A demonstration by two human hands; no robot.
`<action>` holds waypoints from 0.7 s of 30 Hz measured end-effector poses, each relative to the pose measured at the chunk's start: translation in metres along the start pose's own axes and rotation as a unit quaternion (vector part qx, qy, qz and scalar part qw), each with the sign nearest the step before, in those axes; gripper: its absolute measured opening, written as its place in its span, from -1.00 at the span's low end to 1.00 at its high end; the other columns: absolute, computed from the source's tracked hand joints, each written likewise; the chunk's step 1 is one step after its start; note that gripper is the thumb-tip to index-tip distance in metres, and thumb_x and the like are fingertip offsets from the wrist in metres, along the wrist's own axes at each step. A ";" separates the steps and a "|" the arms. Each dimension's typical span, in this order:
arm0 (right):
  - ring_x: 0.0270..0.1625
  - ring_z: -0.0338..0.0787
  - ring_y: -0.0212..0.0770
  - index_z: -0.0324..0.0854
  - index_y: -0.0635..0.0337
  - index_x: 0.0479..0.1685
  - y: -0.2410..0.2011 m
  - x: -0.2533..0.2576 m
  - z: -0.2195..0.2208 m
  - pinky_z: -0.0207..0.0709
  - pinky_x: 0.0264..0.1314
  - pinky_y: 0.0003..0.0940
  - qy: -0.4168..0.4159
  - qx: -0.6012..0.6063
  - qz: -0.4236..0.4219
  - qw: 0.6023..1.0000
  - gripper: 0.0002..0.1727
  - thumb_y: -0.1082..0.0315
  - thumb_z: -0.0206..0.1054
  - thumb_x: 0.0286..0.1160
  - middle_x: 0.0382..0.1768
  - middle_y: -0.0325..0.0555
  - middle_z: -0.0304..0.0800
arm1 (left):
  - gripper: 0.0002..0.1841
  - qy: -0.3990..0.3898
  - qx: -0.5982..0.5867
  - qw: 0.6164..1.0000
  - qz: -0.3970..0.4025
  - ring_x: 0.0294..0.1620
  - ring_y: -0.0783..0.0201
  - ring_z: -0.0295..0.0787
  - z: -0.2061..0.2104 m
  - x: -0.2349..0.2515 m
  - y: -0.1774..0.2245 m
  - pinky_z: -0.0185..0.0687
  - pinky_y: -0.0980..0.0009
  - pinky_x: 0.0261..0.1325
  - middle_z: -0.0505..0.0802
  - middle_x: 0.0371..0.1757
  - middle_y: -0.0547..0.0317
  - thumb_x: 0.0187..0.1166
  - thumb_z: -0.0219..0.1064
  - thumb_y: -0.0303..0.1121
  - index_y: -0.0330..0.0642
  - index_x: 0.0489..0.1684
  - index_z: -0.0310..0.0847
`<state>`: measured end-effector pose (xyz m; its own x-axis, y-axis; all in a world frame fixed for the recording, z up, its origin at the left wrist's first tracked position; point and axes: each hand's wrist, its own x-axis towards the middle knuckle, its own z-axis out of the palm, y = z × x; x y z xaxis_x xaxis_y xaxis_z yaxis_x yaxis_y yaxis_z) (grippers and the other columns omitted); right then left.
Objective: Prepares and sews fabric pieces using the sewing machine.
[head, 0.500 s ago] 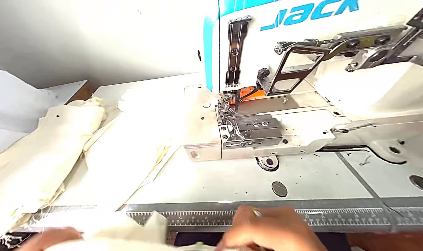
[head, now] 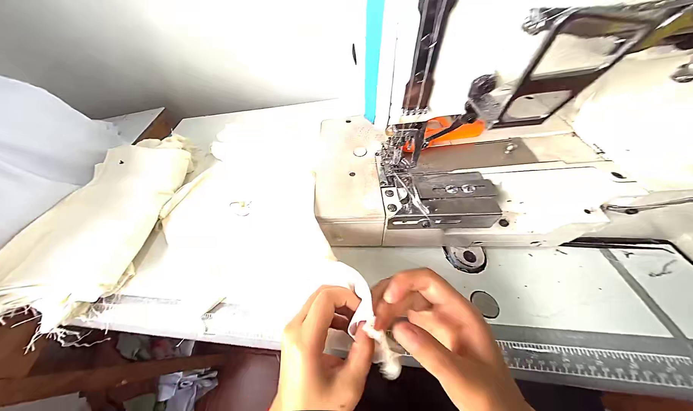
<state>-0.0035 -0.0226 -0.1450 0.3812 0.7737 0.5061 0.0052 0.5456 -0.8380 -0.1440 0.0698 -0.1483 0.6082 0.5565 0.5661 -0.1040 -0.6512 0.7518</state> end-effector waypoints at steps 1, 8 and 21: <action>0.11 0.83 -0.49 0.61 -0.06 0.15 0.003 -0.003 -0.001 0.67 0.26 -0.51 0.005 -0.001 -0.018 1.000 -0.81 0.18 0.28 0.71 -0.03 -0.39 0.89 | -0.85 0.025 -0.050 0.998 -0.009 -0.16 0.65 0.80 0.002 -0.005 -0.002 0.79 0.68 -0.08 0.85 -0.16 0.28 0.57 0.44 -0.34 -0.22 -0.11 0.67; 0.21 0.78 -0.59 0.57 0.31 0.39 0.020 -0.025 0.011 0.67 0.29 -0.62 -0.008 -0.151 0.011 0.988 -0.51 0.18 0.41 0.60 0.18 -0.20 0.85 | -0.84 -0.001 -0.109 0.994 0.003 0.09 0.63 0.77 -0.005 -0.013 -0.011 0.67 0.67 0.24 0.90 0.01 0.34 0.69 0.31 -0.40 -0.19 -0.04 0.83; 0.00 0.86 -0.51 0.84 0.20 -0.13 0.012 -0.027 0.021 0.65 0.12 -0.75 0.093 -0.413 -0.105 0.900 -0.85 0.43 0.36 0.48 -0.11 -0.08 0.93 | -0.84 0.187 0.126 0.974 0.002 -0.11 0.67 0.76 -0.041 -0.063 0.002 0.72 0.73 -0.03 0.82 -0.12 0.47 0.51 0.45 -0.28 0.04 -0.03 0.72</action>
<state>-0.0327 -0.0301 -0.1649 0.4394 0.5724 0.6924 0.7510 0.1888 -0.6327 -0.2147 0.0548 -0.1685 0.2731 0.6729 0.6875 0.1202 -0.7329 0.6697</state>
